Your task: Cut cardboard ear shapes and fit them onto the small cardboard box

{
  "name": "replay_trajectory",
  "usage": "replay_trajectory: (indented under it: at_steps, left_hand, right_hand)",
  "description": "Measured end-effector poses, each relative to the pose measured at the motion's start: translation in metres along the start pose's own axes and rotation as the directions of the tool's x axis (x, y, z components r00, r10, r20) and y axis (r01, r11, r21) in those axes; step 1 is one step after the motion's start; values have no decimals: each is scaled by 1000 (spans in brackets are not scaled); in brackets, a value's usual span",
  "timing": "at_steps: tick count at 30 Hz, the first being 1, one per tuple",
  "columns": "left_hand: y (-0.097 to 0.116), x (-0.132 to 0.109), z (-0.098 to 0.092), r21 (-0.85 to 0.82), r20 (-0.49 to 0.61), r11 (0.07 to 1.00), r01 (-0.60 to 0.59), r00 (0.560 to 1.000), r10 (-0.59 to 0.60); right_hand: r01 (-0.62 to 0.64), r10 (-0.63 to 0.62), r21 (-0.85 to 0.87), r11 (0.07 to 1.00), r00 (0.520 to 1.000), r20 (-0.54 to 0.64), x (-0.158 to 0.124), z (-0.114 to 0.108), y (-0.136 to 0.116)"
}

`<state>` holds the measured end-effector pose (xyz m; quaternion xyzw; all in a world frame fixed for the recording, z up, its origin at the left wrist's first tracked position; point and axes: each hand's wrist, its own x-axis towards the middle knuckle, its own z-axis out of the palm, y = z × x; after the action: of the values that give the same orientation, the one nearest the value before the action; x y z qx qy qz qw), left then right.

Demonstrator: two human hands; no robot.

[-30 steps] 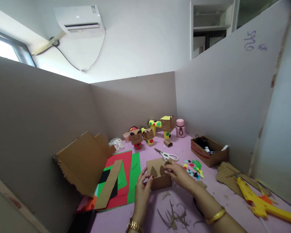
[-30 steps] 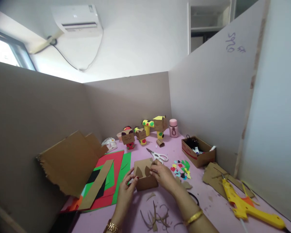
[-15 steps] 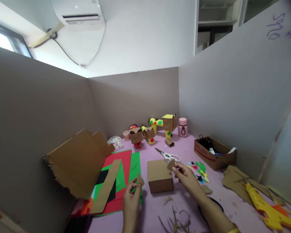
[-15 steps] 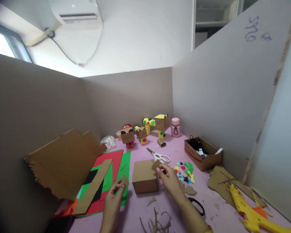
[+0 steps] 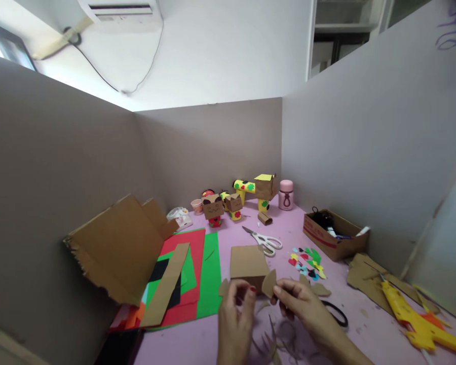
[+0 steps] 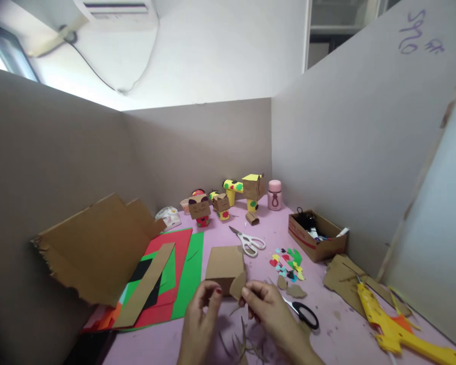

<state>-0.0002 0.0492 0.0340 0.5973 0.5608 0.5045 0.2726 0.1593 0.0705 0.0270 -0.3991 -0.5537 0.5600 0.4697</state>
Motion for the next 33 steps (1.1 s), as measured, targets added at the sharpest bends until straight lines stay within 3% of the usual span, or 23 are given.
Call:
replay_trajectory:
  at_steps: [4, 7, 11, 15, 17, 21, 25, 29, 33]
  left_hand:
    - [8, -13, 24, -147, 166, 987, 69, 985, -44]
    - [3, -16, 30, -234, 244, 961, 149, 966, -90]
    - [-3, -21, 34, -324, 358, 911, 254, 924, -131]
    - [-3, -25, 37, -439, 351, 843, 310, 923, -157]
    - [-1, -26, 36, -430, 348, 852, 299, 926, -150]
    - [6, -27, 33, -204, 290, 969, 139, 954, -76]
    - [9, -30, 33, -43, 248, 999, 12, 969, -1]
    - [10, -33, 35, -77, 234, 997, 15, 972, 3]
    - [17, -35, 33, -97, 238, 993, 64, 970, -39]
  right_hand:
    - [-27, 30, 107, 994, 999, -27, -19, 10, 2]
    - [-71, 82, 221, 973, 996, -40, -21, 11, 11]
    - [-180, 182, 421, 889, 983, 37, -19, 13, 22]
    - [-302, 274, 572, 762, 952, 138, -20, 16, 26]
    - [-371, 321, 611, 699, 927, 196, -21, 16, 28]
    - [-531, 406, 653, 540, 844, 351, -24, 16, 33]
    - [-614, 404, 678, 405, 785, 470, -26, 17, 35]
    - [-651, 389, 674, 350, 755, 528, -26, 16, 26]
    - [-664, 364, 655, 360, 747, 557, -27, 13, 19]
